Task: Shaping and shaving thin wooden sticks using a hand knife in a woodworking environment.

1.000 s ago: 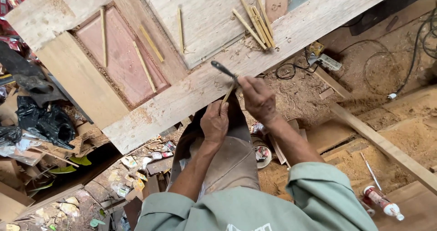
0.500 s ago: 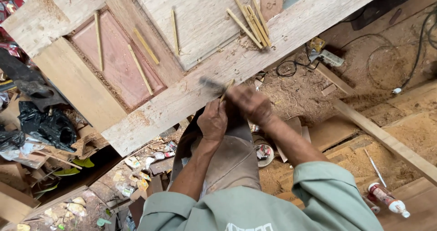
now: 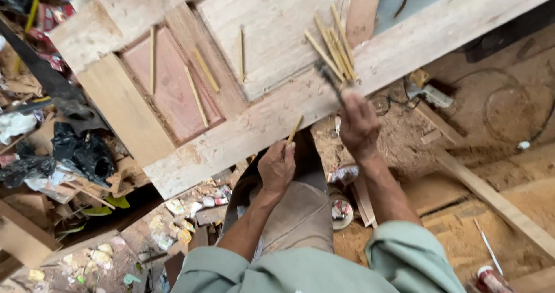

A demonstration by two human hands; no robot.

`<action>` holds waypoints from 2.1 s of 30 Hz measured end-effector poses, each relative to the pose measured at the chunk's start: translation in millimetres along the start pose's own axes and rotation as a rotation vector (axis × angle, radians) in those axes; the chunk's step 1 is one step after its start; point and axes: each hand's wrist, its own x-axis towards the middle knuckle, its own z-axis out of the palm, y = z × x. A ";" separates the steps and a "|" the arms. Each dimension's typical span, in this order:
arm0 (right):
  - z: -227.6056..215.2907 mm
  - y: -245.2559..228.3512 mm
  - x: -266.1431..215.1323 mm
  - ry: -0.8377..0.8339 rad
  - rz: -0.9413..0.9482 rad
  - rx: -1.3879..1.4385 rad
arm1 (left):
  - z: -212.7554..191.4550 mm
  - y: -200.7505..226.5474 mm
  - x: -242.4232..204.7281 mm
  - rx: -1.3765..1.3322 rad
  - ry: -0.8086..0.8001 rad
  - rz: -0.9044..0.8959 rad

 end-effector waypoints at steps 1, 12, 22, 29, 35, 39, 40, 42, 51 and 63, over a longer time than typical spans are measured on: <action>-0.5 -2.1 -3.2 0.007 0.038 0.090 | -1.9 7.2 8.9 -0.028 0.011 -0.020; -64.6 -61.9 -45.0 0.233 0.840 0.565 | 0.0 129.6 128.4 -0.278 -0.329 -0.413; -80.8 -44.6 -55.3 0.216 1.059 0.596 | -34.9 -63.3 185.7 0.119 0.333 0.071; -77.4 -47.4 -65.7 0.214 1.010 0.614 | -163.2 -150.1 263.0 0.444 0.103 -0.488; -97.2 -90.3 -34.4 0.109 1.170 0.679 | -163.4 -153.9 246.2 0.369 0.094 -0.426; -88.9 -97.2 -21.8 -0.003 1.349 0.896 | -154.1 -85.3 186.2 -0.024 0.071 -0.457; -80.7 -103.8 -19.8 0.005 1.373 0.950 | -142.9 -68.1 163.8 -0.335 0.003 -0.408; -59.9 -107.2 -30.0 0.048 1.405 0.988 | -116.6 -42.2 121.6 -0.653 -0.101 -0.348; -50.8 -153.0 -21.1 -0.118 1.458 1.316 | -94.5 34.4 49.9 -0.726 -0.217 -0.095; -79.7 -108.8 -85.8 -0.057 1.397 0.958 | -119.6 -172.7 149.5 0.540 0.048 -0.475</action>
